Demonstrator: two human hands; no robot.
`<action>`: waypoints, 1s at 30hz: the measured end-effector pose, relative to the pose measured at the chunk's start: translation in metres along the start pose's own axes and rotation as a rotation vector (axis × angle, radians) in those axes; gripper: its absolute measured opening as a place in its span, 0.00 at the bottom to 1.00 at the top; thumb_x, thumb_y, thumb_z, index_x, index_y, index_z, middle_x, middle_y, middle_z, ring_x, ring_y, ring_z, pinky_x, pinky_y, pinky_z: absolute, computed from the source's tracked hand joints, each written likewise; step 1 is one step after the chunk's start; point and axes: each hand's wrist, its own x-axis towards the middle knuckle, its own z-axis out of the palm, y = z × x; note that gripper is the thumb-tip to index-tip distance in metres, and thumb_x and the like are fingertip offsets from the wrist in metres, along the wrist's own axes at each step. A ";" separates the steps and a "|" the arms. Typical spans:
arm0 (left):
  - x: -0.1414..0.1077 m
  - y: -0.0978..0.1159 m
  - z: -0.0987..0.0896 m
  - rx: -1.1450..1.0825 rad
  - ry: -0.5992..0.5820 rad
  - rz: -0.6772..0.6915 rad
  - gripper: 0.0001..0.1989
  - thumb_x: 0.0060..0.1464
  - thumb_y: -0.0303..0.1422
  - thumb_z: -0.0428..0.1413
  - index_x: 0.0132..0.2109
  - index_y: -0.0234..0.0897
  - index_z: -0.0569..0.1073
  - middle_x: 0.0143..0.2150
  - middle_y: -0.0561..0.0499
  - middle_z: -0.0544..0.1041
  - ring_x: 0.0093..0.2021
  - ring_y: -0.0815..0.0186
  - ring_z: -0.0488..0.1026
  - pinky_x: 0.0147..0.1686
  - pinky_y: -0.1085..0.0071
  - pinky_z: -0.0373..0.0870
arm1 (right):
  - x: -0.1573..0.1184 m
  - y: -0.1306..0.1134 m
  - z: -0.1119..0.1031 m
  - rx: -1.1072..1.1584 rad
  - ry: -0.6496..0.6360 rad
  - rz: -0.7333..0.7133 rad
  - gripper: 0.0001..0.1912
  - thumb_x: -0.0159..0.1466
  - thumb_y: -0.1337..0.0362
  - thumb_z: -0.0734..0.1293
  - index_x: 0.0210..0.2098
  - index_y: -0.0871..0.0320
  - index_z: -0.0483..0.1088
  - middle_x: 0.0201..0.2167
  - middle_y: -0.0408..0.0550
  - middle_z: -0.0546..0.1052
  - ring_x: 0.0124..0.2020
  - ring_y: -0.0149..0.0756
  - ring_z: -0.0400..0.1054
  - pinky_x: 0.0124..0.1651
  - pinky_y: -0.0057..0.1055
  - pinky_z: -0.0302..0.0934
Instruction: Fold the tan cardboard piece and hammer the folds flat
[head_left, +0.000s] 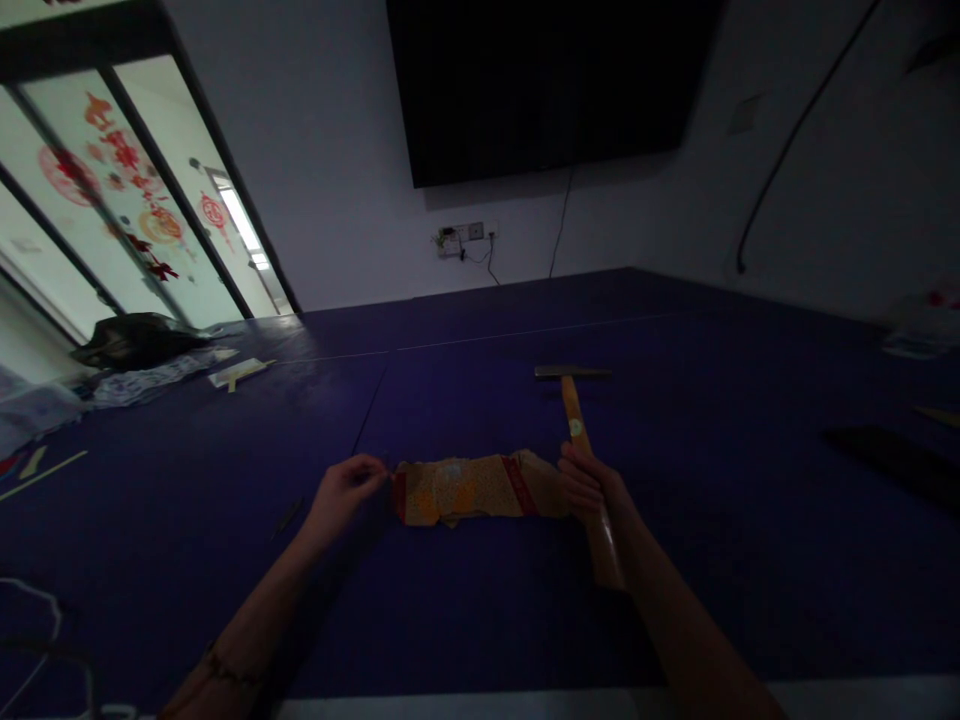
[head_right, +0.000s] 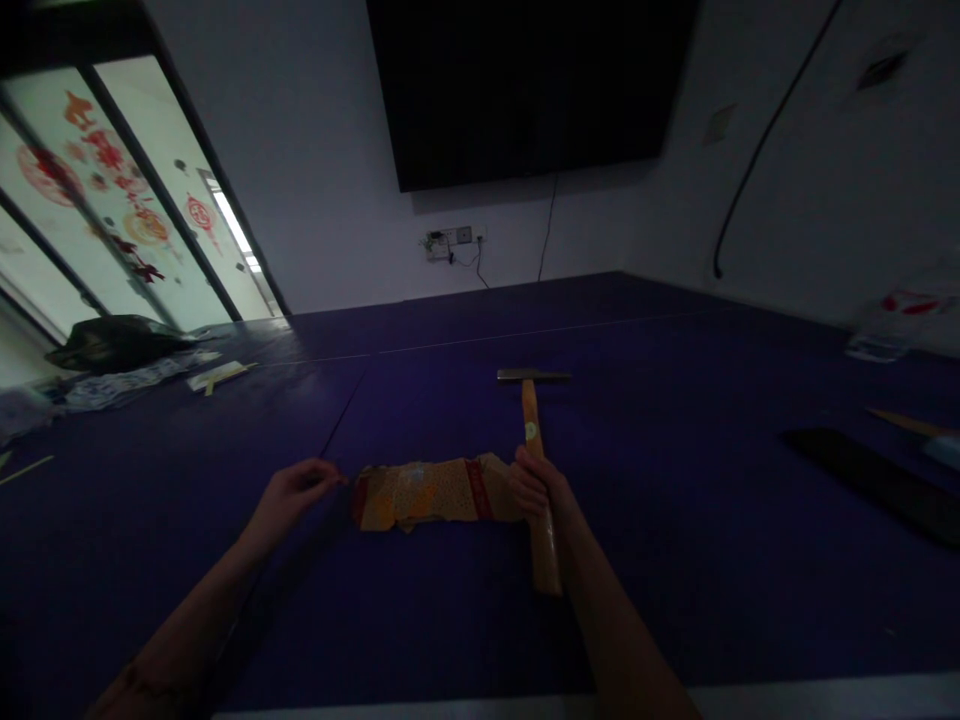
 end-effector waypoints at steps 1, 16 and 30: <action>0.007 0.008 0.014 -0.056 -0.012 0.032 0.10 0.46 0.35 0.51 0.33 0.32 0.70 0.32 0.47 0.75 0.35 0.65 0.71 0.37 0.72 0.66 | 0.002 0.001 -0.002 -0.007 -0.011 0.019 0.17 0.59 0.61 0.61 0.19 0.56 0.50 0.09 0.30 0.52 0.07 0.20 0.33 0.06 0.13 0.41; 0.059 0.028 0.157 -0.067 -0.138 0.175 0.02 0.45 0.27 0.52 0.27 0.34 0.69 0.26 0.53 0.72 0.29 0.70 0.68 0.32 0.75 0.63 | 0.013 0.013 -0.026 -0.069 -0.023 0.077 0.21 0.55 0.60 0.65 0.15 0.57 0.49 0.08 0.30 0.49 0.08 0.19 0.33 0.06 0.15 0.40; 0.056 0.022 0.161 0.092 -0.144 0.220 0.03 0.46 0.29 0.54 0.31 0.35 0.72 0.28 0.53 0.72 0.30 0.68 0.66 0.30 0.75 0.59 | 0.009 0.014 -0.030 -0.076 0.010 0.138 0.22 0.54 0.61 0.65 0.15 0.57 0.47 0.08 0.30 0.50 0.07 0.19 0.34 0.06 0.15 0.43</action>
